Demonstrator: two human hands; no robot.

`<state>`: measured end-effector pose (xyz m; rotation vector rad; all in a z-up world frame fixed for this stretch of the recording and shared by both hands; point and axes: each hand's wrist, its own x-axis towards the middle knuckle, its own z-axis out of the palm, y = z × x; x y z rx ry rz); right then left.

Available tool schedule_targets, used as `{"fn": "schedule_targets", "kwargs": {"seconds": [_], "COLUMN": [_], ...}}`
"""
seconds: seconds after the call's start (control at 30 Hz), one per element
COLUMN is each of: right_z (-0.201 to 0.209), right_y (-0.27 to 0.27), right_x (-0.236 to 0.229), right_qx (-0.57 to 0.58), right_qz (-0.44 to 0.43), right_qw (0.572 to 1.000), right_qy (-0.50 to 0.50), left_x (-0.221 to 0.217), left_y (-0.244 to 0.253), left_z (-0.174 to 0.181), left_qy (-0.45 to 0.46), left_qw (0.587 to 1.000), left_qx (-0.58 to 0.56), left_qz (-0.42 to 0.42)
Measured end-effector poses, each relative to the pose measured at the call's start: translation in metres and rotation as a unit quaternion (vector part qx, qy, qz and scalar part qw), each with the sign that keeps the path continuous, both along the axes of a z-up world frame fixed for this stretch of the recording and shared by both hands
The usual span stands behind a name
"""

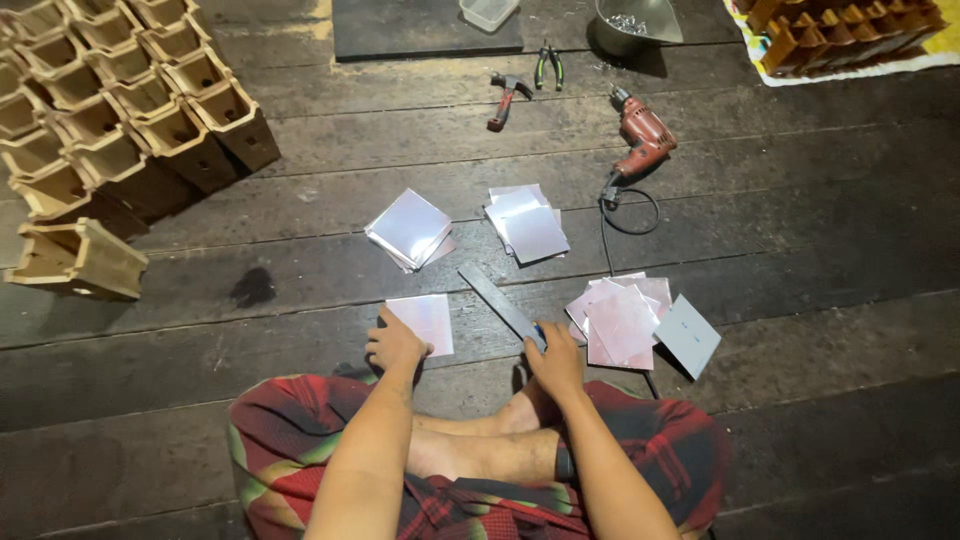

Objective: The person sits on the floor and uses a ruler and pen to mark lines on small square pieces of material. They handle the pieces one at a time, aligning the ruler and drawing lines before moving to the next piece.

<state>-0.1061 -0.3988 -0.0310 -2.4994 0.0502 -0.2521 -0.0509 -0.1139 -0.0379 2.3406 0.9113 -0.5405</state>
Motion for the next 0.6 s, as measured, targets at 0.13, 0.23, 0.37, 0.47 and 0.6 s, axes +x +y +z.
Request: {"fn": "schedule_targets", "kwargs": {"seconds": [0.13, 0.23, 0.37, 0.47, 0.6], "right_z": [-0.006, -0.002, 0.002, 0.000, -0.010], "right_y": [-0.001, 0.002, -0.001, -0.003, 0.000], "right_x": [0.001, 0.007, 0.008, 0.012, 0.017], "right_qx": [0.011, 0.025, 0.059, 0.081, 0.093], "right_qz": [-0.004, -0.012, -0.013, -0.013, -0.005], "right_qw": [1.000, 0.999, 0.997, 0.996, 0.995], "right_qy": [0.004, 0.017, 0.043, 0.028, -0.020], "left_x": [-0.021, -0.024, -0.018, -0.014, -0.016], "left_y": [-0.027, -0.054, -0.056, -0.047, -0.038], "left_z": [0.068, 0.092, 0.065, 0.061, 0.063], "left_qy": [-0.029, -0.022, -0.023, -0.019, -0.012], "left_qw": [0.999, 1.000, 0.999, 1.000, 0.999], "left_qx": [0.013, -0.009, 0.016, 0.008, -0.015], "left_qz": [-0.003, -0.012, -0.033, -0.010, 0.029]}}
